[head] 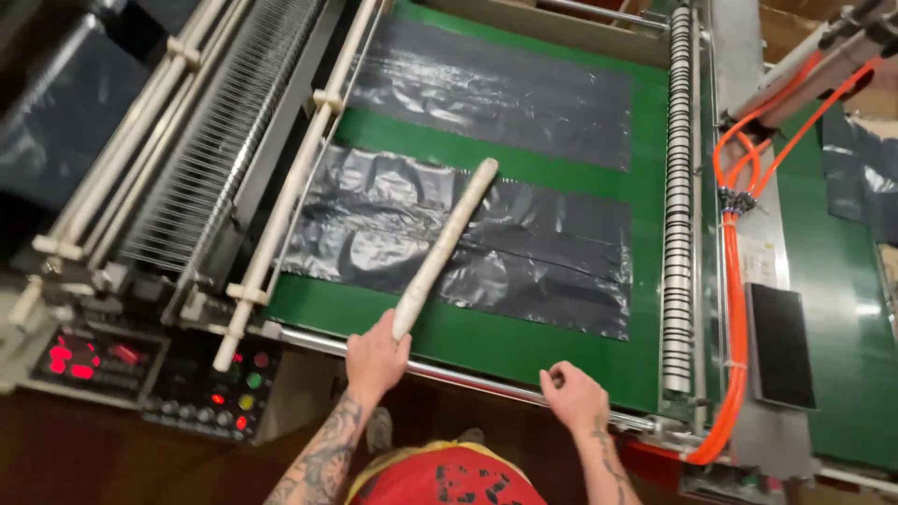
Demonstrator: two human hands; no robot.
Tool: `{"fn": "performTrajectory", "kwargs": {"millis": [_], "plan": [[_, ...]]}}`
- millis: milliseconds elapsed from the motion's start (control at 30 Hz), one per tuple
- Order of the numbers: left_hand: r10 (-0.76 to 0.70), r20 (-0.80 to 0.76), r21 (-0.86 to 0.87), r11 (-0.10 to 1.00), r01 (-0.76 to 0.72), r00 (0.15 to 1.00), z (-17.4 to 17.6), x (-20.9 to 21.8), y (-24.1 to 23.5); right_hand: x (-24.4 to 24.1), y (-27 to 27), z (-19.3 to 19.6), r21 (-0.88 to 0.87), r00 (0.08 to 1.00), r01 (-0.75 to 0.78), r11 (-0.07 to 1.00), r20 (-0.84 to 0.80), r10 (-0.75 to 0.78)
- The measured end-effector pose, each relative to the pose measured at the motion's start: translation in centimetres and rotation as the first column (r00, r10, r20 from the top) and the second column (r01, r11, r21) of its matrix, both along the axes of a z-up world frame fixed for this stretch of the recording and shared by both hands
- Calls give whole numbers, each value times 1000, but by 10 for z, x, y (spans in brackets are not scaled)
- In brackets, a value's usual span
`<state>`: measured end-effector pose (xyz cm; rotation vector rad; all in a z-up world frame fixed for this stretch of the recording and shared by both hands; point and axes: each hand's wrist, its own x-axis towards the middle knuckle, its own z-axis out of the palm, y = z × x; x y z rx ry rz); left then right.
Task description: Operating a bag cutting machine by using a stick to guide and flatten plastic bags on a conveyor belt.
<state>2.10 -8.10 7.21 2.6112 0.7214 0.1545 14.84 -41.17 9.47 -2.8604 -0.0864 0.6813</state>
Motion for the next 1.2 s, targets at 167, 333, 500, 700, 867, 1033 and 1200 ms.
{"fn": "performTrajectory", "kwargs": {"millis": [167, 333, 500, 700, 867, 1033, 1200], "plan": [[144, -116, -464, 867, -181, 983, -5, 11, 47, 19, 5, -17, 50, 984, -16, 999, -174, 25], [217, 217, -456, 885, -98, 952, 107, 33, 65, 53, -5, -57, 252, 976, -163, 954, 182, 119], [228, 290, -107, 973, -205, 930, 44, 89, 147, 92, 7, -79, 55, 918, -322, 945, 264, 297], [227, 203, 38, 970, -239, 953, 41, 199, 142, 98, 2, -96, -25, 932, -308, 951, 193, 306], [186, 275, -344, 935, -84, 943, 3, 307, 16, 95, -6, -106, 28, 949, -268, 963, 182, 259], [213, 307, -719, 691, 80, 927, -152, 438, -107, 100, -10, -122, 32, 878, -347, 937, 362, 313], [138, 197, -895, 430, 120, 971, -83, 431, -151, 92, -9, -103, 119, 895, -337, 934, 350, 278]]}}
